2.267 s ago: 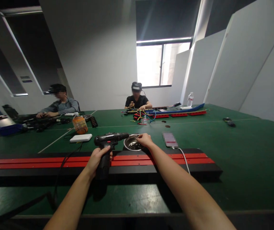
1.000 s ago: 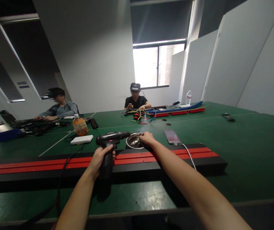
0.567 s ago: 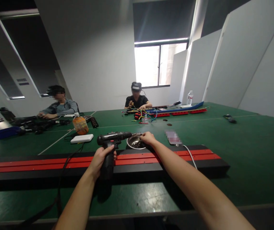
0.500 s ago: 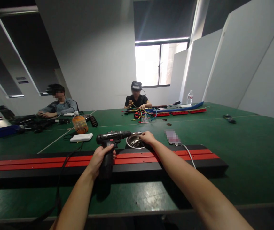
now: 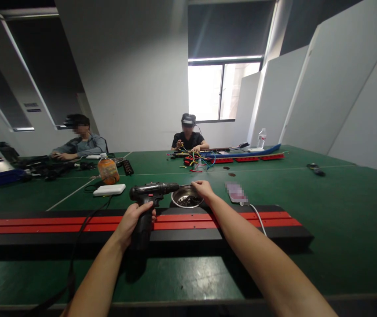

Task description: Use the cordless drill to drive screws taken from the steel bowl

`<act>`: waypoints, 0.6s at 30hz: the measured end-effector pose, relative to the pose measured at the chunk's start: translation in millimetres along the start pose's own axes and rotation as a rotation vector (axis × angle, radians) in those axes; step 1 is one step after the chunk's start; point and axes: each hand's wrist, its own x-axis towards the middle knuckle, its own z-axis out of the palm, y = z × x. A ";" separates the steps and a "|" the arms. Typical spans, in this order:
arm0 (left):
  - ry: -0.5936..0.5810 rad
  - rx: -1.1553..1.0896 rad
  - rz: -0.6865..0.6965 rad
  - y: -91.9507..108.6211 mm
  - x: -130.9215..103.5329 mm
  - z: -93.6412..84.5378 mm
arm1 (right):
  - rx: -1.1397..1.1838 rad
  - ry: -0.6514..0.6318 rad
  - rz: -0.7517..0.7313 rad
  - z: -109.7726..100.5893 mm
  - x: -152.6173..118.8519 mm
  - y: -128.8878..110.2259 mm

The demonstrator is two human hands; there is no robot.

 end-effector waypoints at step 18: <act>0.015 -0.030 0.021 4.0 -5.2 4.7 | 0.326 -0.124 0.072 -7.0 -9.0 -14.0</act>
